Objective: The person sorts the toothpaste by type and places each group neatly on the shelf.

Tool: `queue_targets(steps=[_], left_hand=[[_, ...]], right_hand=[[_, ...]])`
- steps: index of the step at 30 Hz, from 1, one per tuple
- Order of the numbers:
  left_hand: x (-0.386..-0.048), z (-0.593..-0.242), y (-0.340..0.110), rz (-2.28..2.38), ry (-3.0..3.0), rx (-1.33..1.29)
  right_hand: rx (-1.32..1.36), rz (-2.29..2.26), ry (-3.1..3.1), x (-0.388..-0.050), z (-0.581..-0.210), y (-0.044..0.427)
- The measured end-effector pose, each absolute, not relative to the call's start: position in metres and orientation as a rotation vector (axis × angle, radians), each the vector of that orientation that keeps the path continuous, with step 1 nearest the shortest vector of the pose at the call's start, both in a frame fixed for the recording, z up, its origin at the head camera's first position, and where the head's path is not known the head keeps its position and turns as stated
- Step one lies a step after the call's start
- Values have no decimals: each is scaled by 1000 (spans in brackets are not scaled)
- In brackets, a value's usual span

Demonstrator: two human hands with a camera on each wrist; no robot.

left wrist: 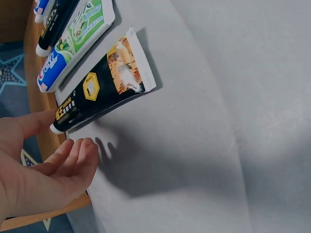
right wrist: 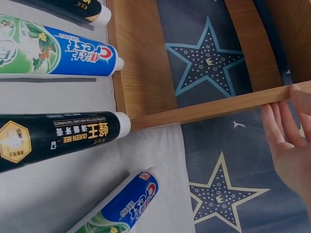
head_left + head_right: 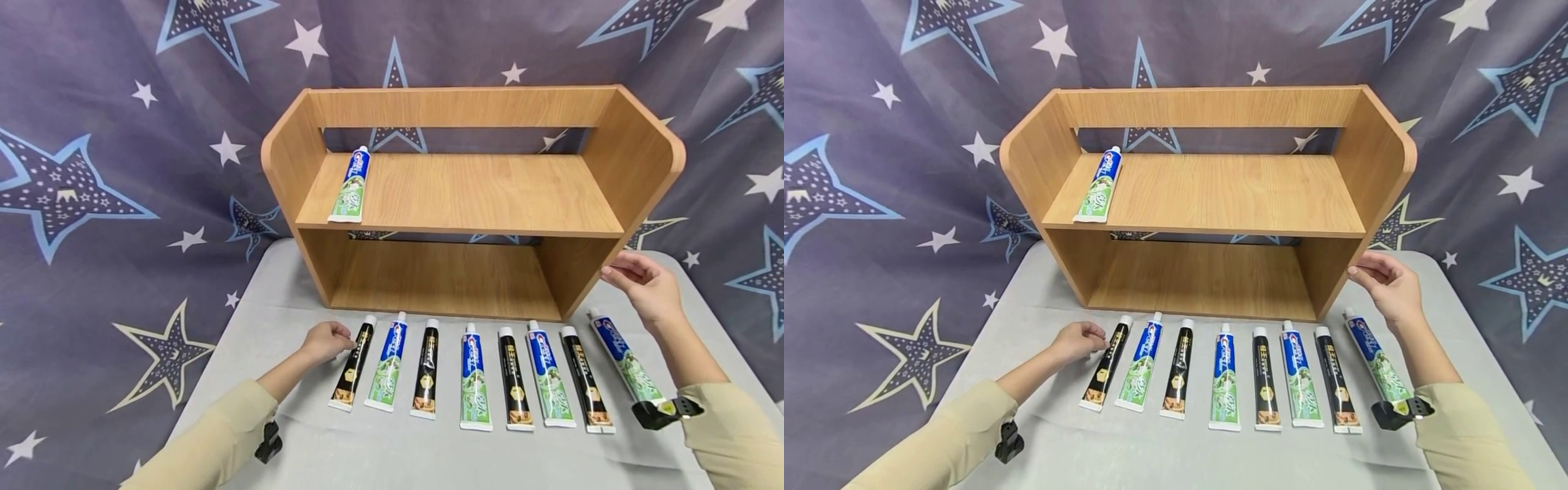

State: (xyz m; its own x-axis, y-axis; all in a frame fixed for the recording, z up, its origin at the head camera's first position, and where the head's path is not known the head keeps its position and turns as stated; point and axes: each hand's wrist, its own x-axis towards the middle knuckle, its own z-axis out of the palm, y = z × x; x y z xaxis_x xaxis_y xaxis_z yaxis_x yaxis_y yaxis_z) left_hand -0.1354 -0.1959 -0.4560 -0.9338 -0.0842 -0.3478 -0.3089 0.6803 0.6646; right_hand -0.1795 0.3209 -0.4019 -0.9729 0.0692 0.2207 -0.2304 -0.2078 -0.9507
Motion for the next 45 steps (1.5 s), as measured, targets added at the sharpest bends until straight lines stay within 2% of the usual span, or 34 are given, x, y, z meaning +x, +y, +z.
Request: queue_targets(steps=[30, 45], left_hand=[[-134, -478, -179, 1142, 2528, -395], [-129, -479, -187, 1199, 2504, -352]], right_hand=[[167, 2256, -1848, -180, -403, 321], [164, 2298, -1819, -180, -404, 321]])
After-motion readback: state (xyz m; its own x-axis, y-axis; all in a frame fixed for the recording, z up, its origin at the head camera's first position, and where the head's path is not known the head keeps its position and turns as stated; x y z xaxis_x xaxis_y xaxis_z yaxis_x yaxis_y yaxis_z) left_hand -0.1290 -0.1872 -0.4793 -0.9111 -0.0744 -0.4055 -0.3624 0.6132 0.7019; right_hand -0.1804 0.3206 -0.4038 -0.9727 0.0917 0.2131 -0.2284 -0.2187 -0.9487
